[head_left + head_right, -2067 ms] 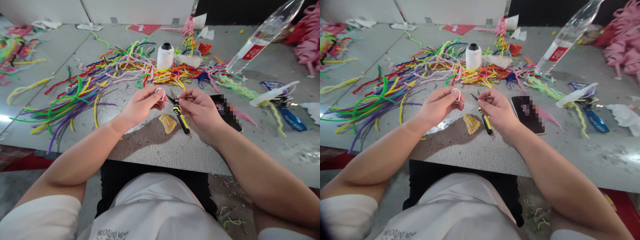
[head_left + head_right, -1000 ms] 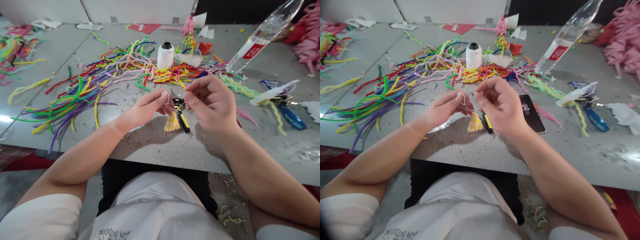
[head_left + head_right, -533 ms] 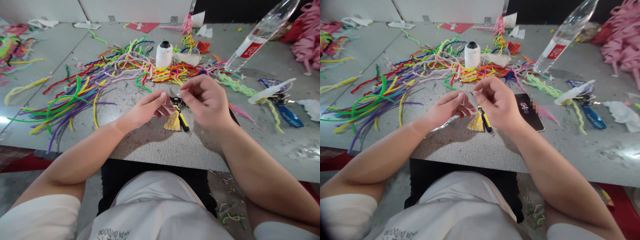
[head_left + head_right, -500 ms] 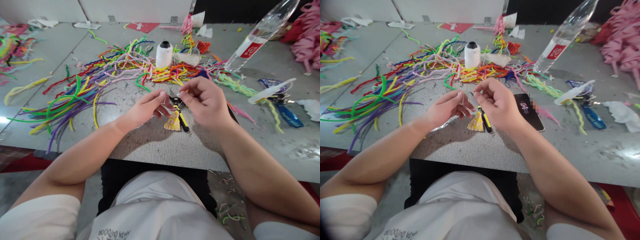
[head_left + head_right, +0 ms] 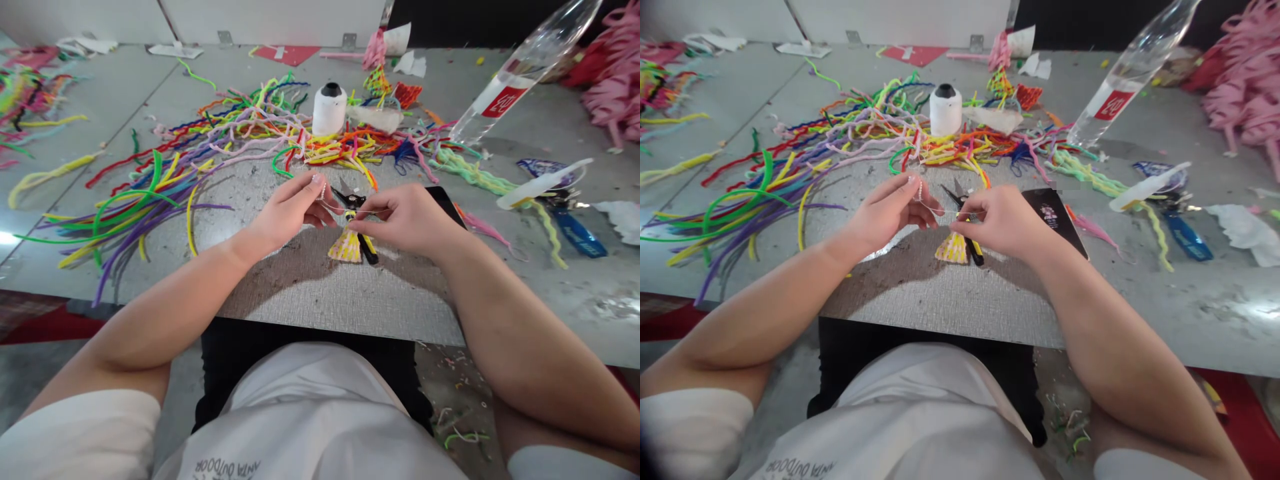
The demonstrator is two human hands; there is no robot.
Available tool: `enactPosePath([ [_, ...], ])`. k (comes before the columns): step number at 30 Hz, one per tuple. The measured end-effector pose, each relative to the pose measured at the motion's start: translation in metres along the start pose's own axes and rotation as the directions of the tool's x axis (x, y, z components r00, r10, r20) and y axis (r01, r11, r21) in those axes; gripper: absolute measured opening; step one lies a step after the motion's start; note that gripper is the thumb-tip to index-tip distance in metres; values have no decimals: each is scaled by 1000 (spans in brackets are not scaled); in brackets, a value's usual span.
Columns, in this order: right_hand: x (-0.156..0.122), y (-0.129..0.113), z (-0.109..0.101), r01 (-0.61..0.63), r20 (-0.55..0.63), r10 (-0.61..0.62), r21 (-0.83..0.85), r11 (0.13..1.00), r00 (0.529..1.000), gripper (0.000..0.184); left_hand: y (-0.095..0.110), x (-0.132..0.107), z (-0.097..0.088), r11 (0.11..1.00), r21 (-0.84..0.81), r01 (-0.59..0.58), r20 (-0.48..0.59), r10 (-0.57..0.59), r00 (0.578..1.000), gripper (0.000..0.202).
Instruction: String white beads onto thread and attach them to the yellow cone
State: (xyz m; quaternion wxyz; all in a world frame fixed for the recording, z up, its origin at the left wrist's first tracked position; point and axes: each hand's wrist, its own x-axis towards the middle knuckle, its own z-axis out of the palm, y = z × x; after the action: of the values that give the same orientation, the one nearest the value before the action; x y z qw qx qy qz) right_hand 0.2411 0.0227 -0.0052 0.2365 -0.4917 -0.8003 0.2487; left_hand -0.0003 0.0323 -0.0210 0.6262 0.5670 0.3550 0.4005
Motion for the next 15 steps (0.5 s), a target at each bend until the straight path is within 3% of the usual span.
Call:
enactPosePath([
  [8, 0, 0, -3, -14, 71, 3, 150, 989, 997, 22, 2, -1, 1, 1000, -4, -20, -44, 20, 999, 38],
  [15, 1, -1, -3, -28, 21, 21, 391, 920, 1000, 34, 4, -2, 4, 999, 52, -15, -8, 15, 1000, 38],
])
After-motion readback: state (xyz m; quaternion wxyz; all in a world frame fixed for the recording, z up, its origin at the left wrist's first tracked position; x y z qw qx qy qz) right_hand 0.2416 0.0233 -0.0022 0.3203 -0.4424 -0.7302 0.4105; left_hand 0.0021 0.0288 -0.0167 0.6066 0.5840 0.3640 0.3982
